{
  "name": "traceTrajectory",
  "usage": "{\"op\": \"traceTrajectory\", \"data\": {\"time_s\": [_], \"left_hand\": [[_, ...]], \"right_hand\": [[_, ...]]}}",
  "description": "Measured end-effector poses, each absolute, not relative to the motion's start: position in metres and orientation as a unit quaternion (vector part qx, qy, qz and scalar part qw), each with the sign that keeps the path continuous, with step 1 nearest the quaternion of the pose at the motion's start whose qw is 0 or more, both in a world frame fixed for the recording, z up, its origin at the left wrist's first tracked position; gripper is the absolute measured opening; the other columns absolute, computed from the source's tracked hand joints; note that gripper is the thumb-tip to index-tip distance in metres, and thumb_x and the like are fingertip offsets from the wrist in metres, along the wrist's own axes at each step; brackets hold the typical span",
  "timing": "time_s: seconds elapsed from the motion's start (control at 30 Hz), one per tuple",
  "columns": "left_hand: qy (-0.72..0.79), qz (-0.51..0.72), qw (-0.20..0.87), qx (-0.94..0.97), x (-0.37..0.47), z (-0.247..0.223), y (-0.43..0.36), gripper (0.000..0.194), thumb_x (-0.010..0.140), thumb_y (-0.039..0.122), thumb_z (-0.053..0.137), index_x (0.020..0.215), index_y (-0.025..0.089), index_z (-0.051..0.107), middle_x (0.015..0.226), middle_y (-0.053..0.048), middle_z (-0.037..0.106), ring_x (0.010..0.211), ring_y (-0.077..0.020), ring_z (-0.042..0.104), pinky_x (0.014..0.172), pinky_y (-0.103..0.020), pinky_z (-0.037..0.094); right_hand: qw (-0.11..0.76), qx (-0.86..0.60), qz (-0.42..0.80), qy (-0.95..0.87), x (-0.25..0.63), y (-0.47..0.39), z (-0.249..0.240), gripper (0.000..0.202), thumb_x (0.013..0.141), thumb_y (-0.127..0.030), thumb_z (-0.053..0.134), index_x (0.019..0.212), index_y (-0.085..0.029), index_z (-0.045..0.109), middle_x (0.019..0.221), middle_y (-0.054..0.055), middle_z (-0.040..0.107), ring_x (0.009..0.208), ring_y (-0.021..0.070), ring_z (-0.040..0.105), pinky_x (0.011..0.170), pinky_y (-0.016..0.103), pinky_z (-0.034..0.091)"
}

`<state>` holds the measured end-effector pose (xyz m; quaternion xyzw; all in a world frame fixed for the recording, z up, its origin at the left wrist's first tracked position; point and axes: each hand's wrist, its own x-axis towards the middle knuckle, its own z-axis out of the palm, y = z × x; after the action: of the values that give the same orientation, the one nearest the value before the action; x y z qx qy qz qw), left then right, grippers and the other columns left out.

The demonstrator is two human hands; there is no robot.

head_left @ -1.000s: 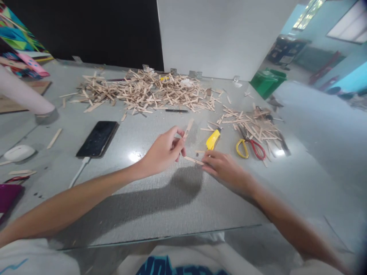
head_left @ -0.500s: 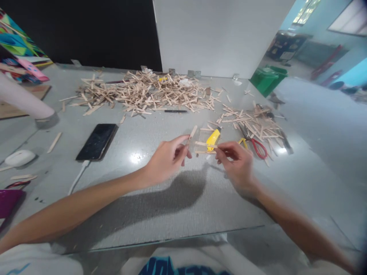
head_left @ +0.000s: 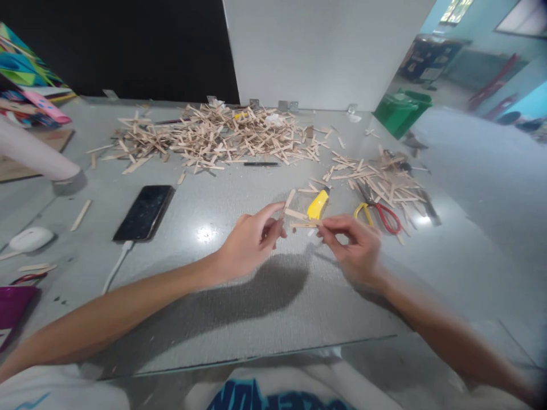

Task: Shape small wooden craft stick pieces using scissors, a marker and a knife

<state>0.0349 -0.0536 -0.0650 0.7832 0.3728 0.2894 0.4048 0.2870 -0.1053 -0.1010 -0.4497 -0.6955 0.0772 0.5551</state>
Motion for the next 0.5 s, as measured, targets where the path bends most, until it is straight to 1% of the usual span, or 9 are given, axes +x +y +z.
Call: {"op": "traceTrajectory", "data": {"time_s": [0.1,0.17,0.23,0.3,0.37,0.43,0.5], "left_hand": [[0.388,0.294,0.381,0.786,0.035,-0.063,-0.053,0.039,0.111,0.032,0.051,0.146,0.019,0.061,0.086,-0.001,0.081,0.059,-0.0115,0.066,0.06,-0.023,0.051],[0.408,0.297,0.363,0.783,0.035,-0.061,-0.051,0.037,0.11,0.032,0.051,0.144,0.019,0.061,0.086,-0.001,0.081,0.06,-0.0122,0.067,0.062,-0.025,0.052],[0.429,0.295,0.357,0.775,0.034,-0.059,-0.05,0.034,0.111,0.034,0.051,0.14,0.019,0.061,0.086,-0.002,0.081,0.06,-0.0133,0.067,0.063,-0.026,0.052],[0.44,0.293,0.359,0.769,0.033,-0.057,-0.048,0.031,0.111,0.035,0.05,0.135,0.02,0.06,0.086,-0.002,0.082,0.061,-0.0141,0.068,0.063,-0.027,0.052],[0.438,0.292,0.364,0.768,0.032,-0.056,-0.047,0.028,0.11,0.034,0.051,0.133,0.02,0.059,0.087,-0.002,0.082,0.061,-0.0144,0.069,0.063,-0.027,0.052],[0.434,0.292,0.372,0.767,0.031,-0.057,-0.046,0.025,0.11,0.033,0.05,0.13,0.021,0.059,0.089,-0.003,0.082,0.062,-0.0144,0.07,0.063,-0.027,0.053],[0.429,0.288,0.381,0.767,0.031,-0.058,-0.046,0.023,0.111,0.035,0.05,0.128,0.021,0.058,0.09,-0.004,0.082,0.062,-0.0143,0.069,0.061,-0.027,0.052]], "right_hand": [[0.546,-0.479,0.058,-0.685,0.287,-0.106,-0.099,0.002,0.102,-0.025,0.079,0.1,-0.025,0.078,0.092,0.001,0.083,0.07,0.0162,0.077,0.068,0.031,0.065],[0.525,-0.502,0.053,-0.685,0.288,-0.106,-0.097,0.007,0.103,-0.03,0.077,0.098,-0.025,0.078,0.088,0.002,0.082,0.068,0.017,0.075,0.066,0.032,0.063],[0.471,-0.508,0.08,-0.716,0.29,-0.104,-0.096,0.01,0.105,-0.033,0.075,0.1,-0.025,0.078,0.084,0.001,0.08,0.066,0.017,0.073,0.066,0.032,0.061],[0.391,-0.499,0.115,-0.765,0.294,-0.099,-0.096,0.012,0.108,-0.034,0.071,0.107,-0.025,0.079,0.085,0.002,0.079,0.068,0.017,0.071,0.069,0.031,0.06],[0.298,-0.493,0.108,-0.81,0.299,-0.092,-0.098,0.017,0.111,-0.03,0.064,0.116,-0.023,0.08,0.094,0.006,0.078,0.077,0.0194,0.071,0.075,0.033,0.059],[0.218,-0.492,0.043,-0.842,0.304,-0.085,-0.102,0.024,0.112,-0.02,0.057,0.122,-0.021,0.078,0.109,0.012,0.075,0.094,0.0249,0.07,0.084,0.038,0.058],[0.151,-0.485,-0.026,-0.861,0.308,-0.078,-0.106,0.028,0.109,-0.01,0.054,0.122,-0.02,0.077,0.121,0.017,0.071,0.11,0.0306,0.065,0.091,0.043,0.057]]}}
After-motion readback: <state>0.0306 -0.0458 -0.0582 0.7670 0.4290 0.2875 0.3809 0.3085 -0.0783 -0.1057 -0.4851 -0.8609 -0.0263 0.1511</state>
